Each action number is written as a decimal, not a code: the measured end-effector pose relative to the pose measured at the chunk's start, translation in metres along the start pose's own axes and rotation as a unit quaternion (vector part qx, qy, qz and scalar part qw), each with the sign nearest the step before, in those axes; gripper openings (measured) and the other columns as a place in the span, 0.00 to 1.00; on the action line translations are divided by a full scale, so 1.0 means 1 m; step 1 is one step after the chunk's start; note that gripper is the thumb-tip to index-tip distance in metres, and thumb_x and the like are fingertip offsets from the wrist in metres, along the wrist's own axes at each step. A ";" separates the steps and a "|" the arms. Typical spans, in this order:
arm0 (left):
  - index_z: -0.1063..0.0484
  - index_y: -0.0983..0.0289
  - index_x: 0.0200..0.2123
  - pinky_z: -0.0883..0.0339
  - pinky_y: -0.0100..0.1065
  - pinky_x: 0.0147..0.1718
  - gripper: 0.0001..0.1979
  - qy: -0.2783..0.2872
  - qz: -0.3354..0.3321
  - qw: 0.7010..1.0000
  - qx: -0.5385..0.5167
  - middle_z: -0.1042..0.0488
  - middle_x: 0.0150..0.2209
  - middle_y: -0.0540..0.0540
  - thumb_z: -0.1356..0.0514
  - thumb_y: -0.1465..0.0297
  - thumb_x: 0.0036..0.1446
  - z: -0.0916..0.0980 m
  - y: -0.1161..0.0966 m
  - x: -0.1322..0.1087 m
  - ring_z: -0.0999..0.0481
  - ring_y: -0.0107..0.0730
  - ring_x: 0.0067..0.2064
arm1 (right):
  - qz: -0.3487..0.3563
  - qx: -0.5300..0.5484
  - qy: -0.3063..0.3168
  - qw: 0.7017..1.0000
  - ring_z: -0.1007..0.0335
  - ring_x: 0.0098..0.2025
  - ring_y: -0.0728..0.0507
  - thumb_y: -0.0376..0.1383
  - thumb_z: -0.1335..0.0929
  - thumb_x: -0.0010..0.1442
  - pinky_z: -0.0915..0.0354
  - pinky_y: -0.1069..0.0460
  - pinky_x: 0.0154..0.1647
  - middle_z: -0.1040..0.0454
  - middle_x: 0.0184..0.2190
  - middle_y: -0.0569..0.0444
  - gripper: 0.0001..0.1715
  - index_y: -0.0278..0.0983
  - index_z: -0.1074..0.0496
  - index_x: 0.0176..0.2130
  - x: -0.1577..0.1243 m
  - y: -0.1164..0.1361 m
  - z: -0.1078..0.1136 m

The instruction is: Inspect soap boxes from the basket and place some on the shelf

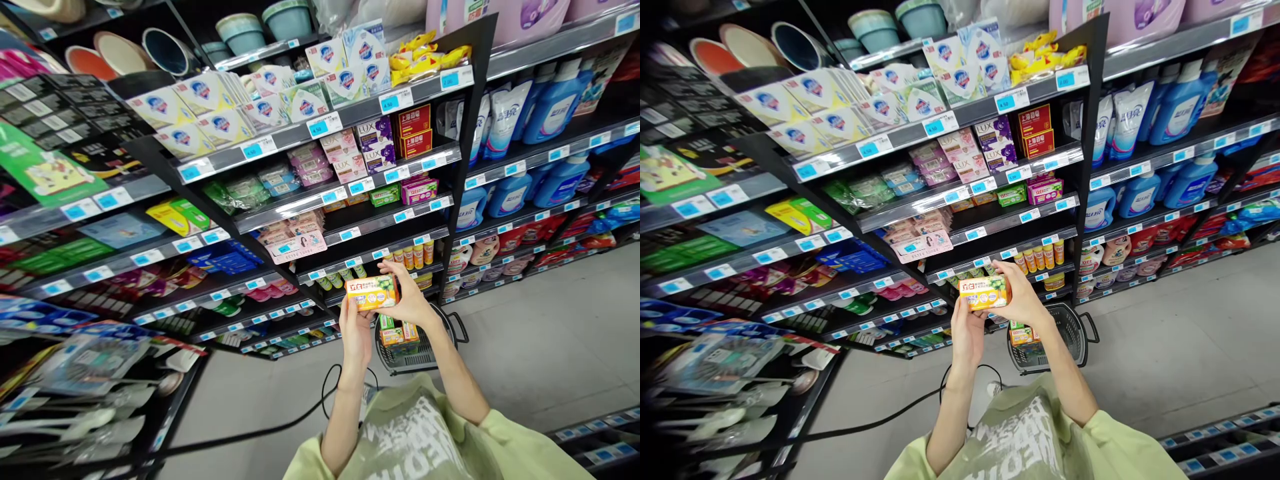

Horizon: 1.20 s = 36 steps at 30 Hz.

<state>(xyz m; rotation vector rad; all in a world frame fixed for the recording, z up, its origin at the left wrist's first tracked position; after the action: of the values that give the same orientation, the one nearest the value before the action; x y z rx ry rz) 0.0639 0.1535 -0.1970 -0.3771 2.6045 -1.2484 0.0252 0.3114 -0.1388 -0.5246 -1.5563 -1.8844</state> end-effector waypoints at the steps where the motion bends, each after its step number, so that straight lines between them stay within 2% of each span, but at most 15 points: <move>1: 0.22 0.62 0.51 0.25 0.33 0.43 0.19 0.002 0.021 1.000 -0.020 0.16 0.49 0.59 0.31 0.57 0.62 -0.001 0.002 0.000 0.16 0.36 0.42 | -0.005 0.036 0.003 0.999 0.30 0.63 0.34 0.41 0.17 0.52 0.33 0.36 0.67 0.33 0.66 0.45 0.61 0.49 0.47 0.72 -0.001 -0.002 0.000; 5: 0.21 0.64 0.53 0.23 0.31 0.42 0.15 0.017 0.142 0.983 -0.111 0.15 0.48 0.60 0.41 0.64 0.71 -0.011 0.018 -0.005 0.16 0.34 0.42 | -0.019 0.095 0.007 0.995 0.30 0.64 0.34 0.40 0.17 0.48 0.36 0.37 0.69 0.28 0.61 0.45 0.58 0.45 0.42 0.69 -0.003 -0.001 -0.005; 9: 0.21 0.64 0.53 0.23 0.25 0.37 0.18 0.015 0.256 0.948 -0.189 0.16 0.41 0.57 0.50 0.72 0.74 -0.018 0.044 -0.013 0.17 0.28 0.36 | -0.023 0.084 -0.008 0.996 0.26 0.59 0.36 0.35 0.19 0.47 0.30 0.41 0.63 0.26 0.57 0.47 0.51 0.43 0.35 0.65 -0.005 0.010 -0.018; 14: 0.26 0.62 0.61 0.23 0.28 0.39 0.19 0.008 0.313 0.929 -0.199 0.16 0.49 0.59 0.49 0.73 0.73 -0.017 0.064 -0.020 0.16 0.31 0.40 | -0.044 0.008 0.032 0.998 0.28 0.58 0.36 0.30 0.21 0.47 0.30 0.40 0.61 0.24 0.57 0.51 0.56 0.48 0.40 0.69 -0.005 0.014 -0.031; 17: 0.28 0.60 0.64 0.22 0.31 0.42 0.21 0.008 0.334 0.919 -0.207 0.17 0.52 0.59 0.49 0.72 0.73 -0.013 0.070 -0.023 0.16 0.33 0.43 | -0.023 -0.046 0.057 0.997 0.30 0.57 0.35 0.31 0.20 0.48 0.33 0.37 0.62 0.23 0.56 0.52 0.56 0.49 0.41 0.70 -0.004 0.016 -0.035; 20: 0.29 0.60 0.64 0.22 0.31 0.43 0.21 0.007 0.337 0.915 -0.219 0.17 0.52 0.59 0.50 0.72 0.74 -0.010 0.071 -0.024 0.15 0.32 0.42 | -0.022 -0.050 0.071 0.996 0.30 0.56 0.35 0.33 0.20 0.49 0.33 0.37 0.62 0.23 0.56 0.53 0.56 0.49 0.41 0.70 -0.003 0.014 -0.040; 24: 0.27 0.63 0.63 0.23 0.29 0.41 0.21 -0.008 0.307 0.926 -0.219 0.16 0.50 0.60 0.51 0.73 0.74 -0.006 0.066 -0.016 0.15 0.31 0.39 | -0.047 0.011 0.051 0.998 0.27 0.58 0.36 0.34 0.19 0.48 0.32 0.39 0.63 0.23 0.57 0.52 0.55 0.49 0.39 0.69 -0.004 0.001 -0.041; 28: 0.23 0.64 0.57 0.23 0.29 0.41 0.19 -0.031 0.211 0.954 -0.210 0.16 0.49 0.61 0.51 0.71 0.75 0.000 0.046 0.001 0.16 0.30 0.40 | -0.062 0.093 0.010 0.994 0.26 0.61 0.36 0.38 0.17 0.48 0.34 0.40 0.68 0.24 0.59 0.48 0.54 0.45 0.36 0.67 -0.002 -0.021 -0.031; 31: 0.21 0.64 0.53 0.23 0.33 0.47 0.15 -0.042 0.129 0.976 -0.169 0.17 0.52 0.61 0.46 0.66 0.75 0.005 0.028 0.010 0.16 0.33 0.45 | -0.083 0.135 0.008 0.987 0.25 0.61 0.35 0.42 0.16 0.48 0.33 0.40 0.68 0.24 0.60 0.46 0.55 0.45 0.36 0.67 -0.001 -0.039 -0.023; 33: 0.21 0.62 0.53 0.23 0.37 0.50 0.13 -0.043 0.071 0.989 -0.124 0.18 0.54 0.60 0.40 0.63 0.72 0.008 0.016 0.012 0.17 0.36 0.48 | -0.095 0.148 0.024 0.984 0.25 0.60 0.35 0.42 0.16 0.49 0.33 0.39 0.67 0.23 0.60 0.45 0.56 0.45 0.38 0.68 -0.001 -0.047 -0.021; 36: 0.23 0.57 0.55 0.24 0.39 0.51 0.17 -0.043 0.018 0.997 -0.064 0.20 0.57 0.58 0.33 0.60 0.66 0.010 0.006 0.011 0.18 0.38 0.51 | -0.097 0.140 0.044 0.985 0.25 0.61 0.35 0.41 0.17 0.50 0.32 0.39 0.66 0.24 0.61 0.45 0.54 0.44 0.38 0.69 0.000 -0.051 -0.019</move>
<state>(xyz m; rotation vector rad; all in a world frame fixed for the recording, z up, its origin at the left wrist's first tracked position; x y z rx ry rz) 0.0557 0.1464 -0.2090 -0.3943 2.6137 -1.0324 -0.0082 0.2987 -0.1799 -0.1690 -1.8276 -1.7588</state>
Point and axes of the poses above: each hand's wrist, its own x-axis towards the middle knuckle, its own z-axis out of the back of the hand, y = z × x, the point moved 7 cm from there along x, towards the middle knuckle
